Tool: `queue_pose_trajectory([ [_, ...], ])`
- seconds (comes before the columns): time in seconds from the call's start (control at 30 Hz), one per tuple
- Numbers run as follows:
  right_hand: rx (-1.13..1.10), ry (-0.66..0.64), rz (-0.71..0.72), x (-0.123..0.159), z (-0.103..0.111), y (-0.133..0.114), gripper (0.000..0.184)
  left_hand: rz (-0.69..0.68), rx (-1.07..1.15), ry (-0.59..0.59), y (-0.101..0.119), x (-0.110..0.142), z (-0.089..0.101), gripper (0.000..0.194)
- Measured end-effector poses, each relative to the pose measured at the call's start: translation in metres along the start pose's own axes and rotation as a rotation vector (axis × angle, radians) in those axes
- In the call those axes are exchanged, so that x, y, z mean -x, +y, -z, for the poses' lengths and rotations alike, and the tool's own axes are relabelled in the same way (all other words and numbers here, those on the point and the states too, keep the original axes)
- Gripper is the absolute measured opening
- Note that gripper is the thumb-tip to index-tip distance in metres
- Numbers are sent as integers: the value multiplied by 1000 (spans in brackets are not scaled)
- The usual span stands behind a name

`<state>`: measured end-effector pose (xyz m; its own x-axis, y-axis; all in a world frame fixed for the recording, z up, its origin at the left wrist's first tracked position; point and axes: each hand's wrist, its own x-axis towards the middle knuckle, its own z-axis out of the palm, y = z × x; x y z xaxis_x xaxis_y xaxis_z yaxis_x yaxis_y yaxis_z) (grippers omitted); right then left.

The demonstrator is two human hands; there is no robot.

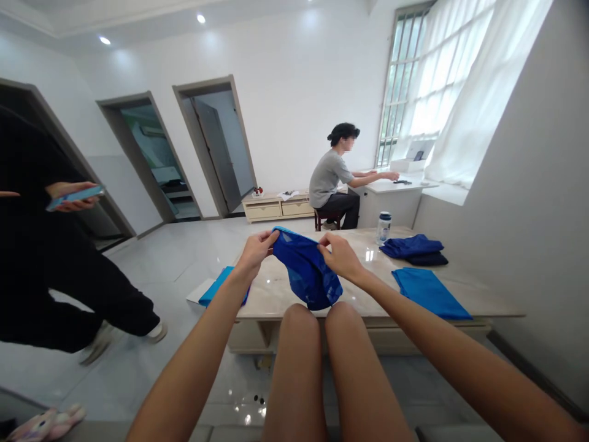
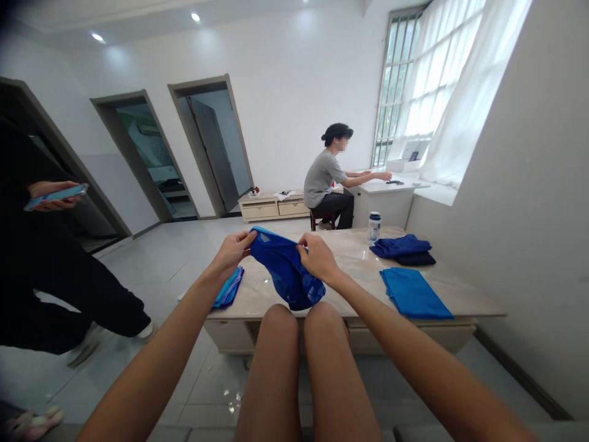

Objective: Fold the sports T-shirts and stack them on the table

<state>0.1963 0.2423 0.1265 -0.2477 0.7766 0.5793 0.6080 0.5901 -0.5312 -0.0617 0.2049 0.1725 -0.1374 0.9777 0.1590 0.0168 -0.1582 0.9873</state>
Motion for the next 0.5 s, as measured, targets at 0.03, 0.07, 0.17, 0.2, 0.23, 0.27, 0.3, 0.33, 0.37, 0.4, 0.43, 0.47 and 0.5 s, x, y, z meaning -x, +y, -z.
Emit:
queue_pose_trajectory([
  [0.03, 25, 28, -26, -4, 13, -4, 6, -16, -18, -4, 6, 0, 1, 71],
  [0.07, 44, 48, -48, -9, 26, -9, 6, -38, -37, -11, 11, 1, 2, 70],
  [0.17, 77, 80, -60, -26, 61, -19, 12, -145, -109, -38, 24, -1, 4, 65],
  [0.2, 88, 84, -44, -31, 70, -21, 14, -191, -152, -37, 28, -3, 5, 62],
  [0.23, 102, 88, -19, -36, 79, -21, 15, -239, -217, -25, 31, -4, 6, 57],
  [0.27, 120, 90, 11, -40, 86, -21, 17, -285, -305, -1, 33, -6, 7, 51],
  [0.3, 142, 88, 39, -43, 92, -21, 18, -328, -412, 37, 35, -7, 9, 43],
  [0.33, 166, 84, 58, -46, 97, -20, 19, -369, -529, 81, 36, -8, 10, 34],
  [0.37, 192, 75, 67, -48, 101, -20, 20, -410, -644, 125, 35, -8, 12, 26],
  [0.4, 218, 57, 64, -50, 105, -19, 20, -451, -743, 158, 34, -8, 13, 21],
  [0.43, 242, 29, 55, -51, 107, -19, 21, -490, -818, 178, 31, -8, 14, 19],
  [0.47, 265, -3, 48, -52, 108, -19, 22, -519, -870, 185, 28, -9, 15, 20],
  [0.5, 288, -31, 46, -53, 108, -19, 24, -534, -899, 183, 23, -9, 16, 20],
])
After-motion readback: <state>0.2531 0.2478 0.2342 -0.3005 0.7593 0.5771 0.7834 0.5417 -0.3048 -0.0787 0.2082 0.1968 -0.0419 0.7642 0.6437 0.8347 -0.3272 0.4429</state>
